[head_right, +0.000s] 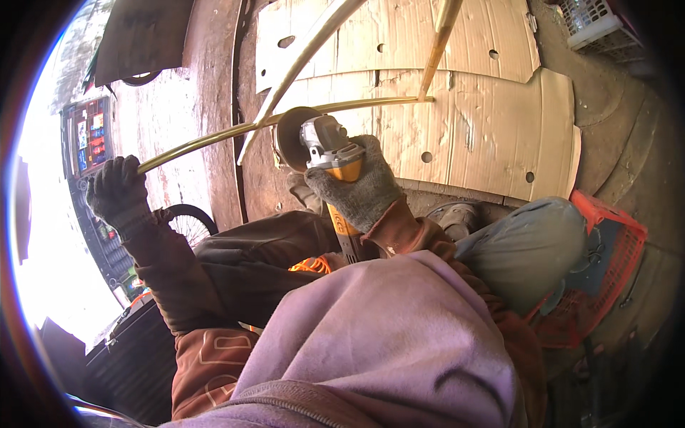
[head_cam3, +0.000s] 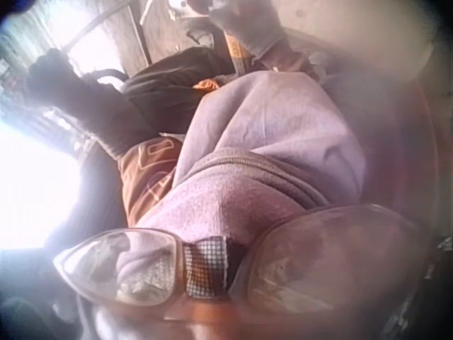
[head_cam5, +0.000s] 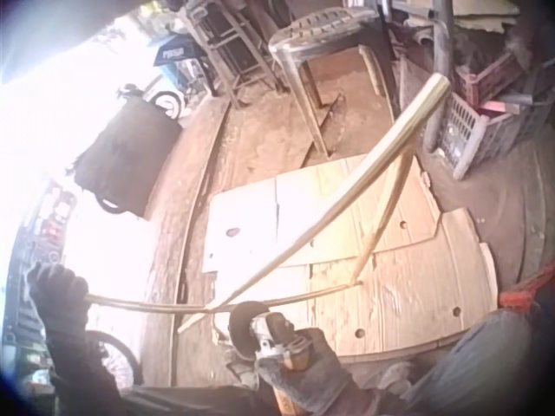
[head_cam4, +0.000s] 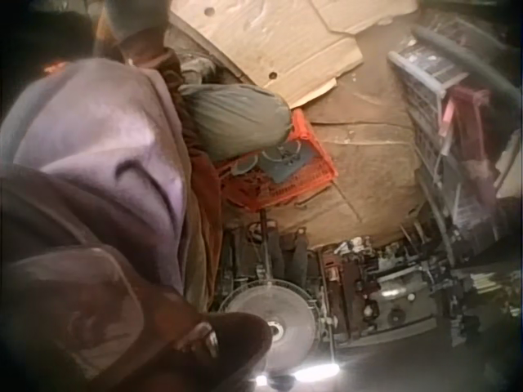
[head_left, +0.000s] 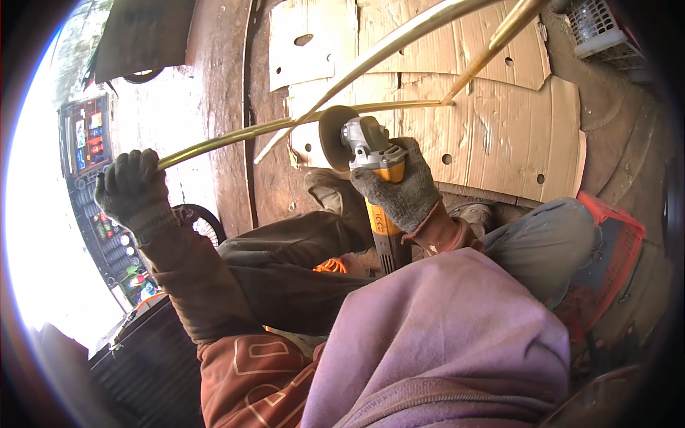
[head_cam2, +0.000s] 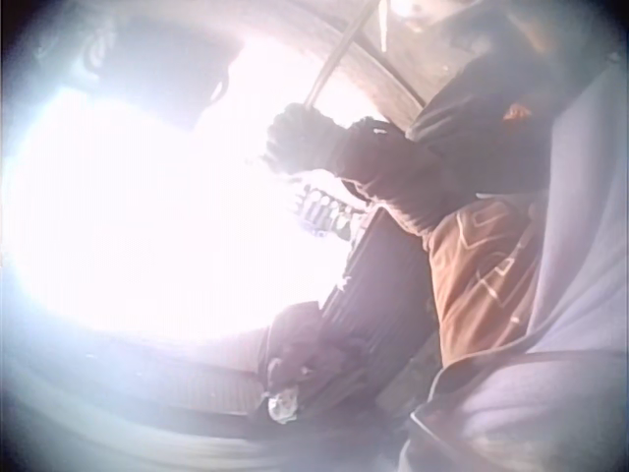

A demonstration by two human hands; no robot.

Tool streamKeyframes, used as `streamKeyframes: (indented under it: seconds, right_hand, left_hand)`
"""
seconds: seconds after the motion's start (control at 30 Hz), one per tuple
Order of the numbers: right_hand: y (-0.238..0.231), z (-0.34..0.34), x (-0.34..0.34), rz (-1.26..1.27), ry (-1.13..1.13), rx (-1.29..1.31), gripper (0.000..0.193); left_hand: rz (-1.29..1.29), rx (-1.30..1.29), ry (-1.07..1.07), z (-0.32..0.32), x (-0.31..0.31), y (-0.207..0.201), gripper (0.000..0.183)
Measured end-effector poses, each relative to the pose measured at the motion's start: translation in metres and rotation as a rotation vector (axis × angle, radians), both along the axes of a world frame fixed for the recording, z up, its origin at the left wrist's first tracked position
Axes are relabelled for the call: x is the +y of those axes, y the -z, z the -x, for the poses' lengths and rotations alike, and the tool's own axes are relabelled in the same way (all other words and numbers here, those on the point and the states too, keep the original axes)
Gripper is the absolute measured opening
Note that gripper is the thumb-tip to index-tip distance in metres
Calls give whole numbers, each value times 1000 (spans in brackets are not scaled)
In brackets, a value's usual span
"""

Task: The person uses a handheld angle grinder to smooth and polish the welded joints and surfaces of a gold-colored metal frame while holding it with a gloved hand.

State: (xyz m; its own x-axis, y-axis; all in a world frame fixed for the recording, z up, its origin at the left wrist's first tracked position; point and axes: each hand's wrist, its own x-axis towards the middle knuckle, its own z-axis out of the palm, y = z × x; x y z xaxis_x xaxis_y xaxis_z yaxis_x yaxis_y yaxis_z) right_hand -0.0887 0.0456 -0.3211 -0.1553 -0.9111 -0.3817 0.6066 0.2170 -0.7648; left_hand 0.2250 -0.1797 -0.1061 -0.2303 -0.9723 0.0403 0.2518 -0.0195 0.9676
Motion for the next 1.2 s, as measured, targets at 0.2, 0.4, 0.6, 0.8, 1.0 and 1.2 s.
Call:
streamKeyframes:
  seconds: [0.2,0.4,0.6,0.8,1.0,1.2]
  right_hand:
    - [-1,0,6,19,-68,275,58]
    - [-12,17,3,-10,-119,404,63]
    - [-17,22,6,-10,-160,389,63]
    - [-32,6,14,88,-148,465,65]
    - [-24,3,14,70,-20,252,63]
    - [15,12,3,-16,193,-119,47]
  left_hand:
    - [-4,-47,67,-10,-6,-3,10]
    - [-1,-31,-166,14,3,-8,27]
    - [61,-200,-167,27,10,-11,29]
    - [63,-202,-12,34,14,-19,19]
    - [50,8,-28,38,13,-24,32]
    - [16,-73,-378,37,18,-15,37]
